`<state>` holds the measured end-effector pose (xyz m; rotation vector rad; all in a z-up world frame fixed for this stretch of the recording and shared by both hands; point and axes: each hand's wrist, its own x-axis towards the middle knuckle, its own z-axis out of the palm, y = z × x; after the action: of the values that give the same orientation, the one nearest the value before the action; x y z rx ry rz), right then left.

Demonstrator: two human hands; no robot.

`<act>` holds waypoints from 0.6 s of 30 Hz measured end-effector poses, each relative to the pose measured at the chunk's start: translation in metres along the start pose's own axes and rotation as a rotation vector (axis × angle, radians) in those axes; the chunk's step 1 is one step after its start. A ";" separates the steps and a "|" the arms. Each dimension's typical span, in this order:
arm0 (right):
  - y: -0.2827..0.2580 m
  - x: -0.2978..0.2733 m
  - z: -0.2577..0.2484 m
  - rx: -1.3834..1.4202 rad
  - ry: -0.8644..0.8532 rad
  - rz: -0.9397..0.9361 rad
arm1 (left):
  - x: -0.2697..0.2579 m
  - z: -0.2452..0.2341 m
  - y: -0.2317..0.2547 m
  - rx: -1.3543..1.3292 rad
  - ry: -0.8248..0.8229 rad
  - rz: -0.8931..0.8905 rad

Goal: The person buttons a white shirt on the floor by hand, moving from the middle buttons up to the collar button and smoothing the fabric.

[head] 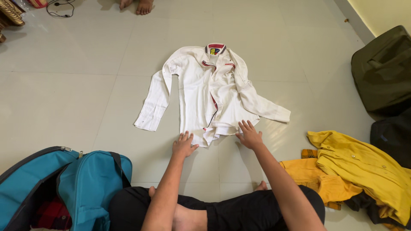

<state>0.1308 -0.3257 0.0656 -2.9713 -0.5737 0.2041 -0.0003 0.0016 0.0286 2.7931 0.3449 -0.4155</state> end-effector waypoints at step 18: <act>-0.032 -0.123 0.047 -0.237 -0.216 -0.225 | -0.087 -0.040 -0.003 -0.005 -0.431 -0.206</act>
<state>-0.0005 -0.3388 0.0373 -3.0941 -1.0171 0.4702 -0.0722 0.0004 0.0922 2.5761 0.5283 -1.0369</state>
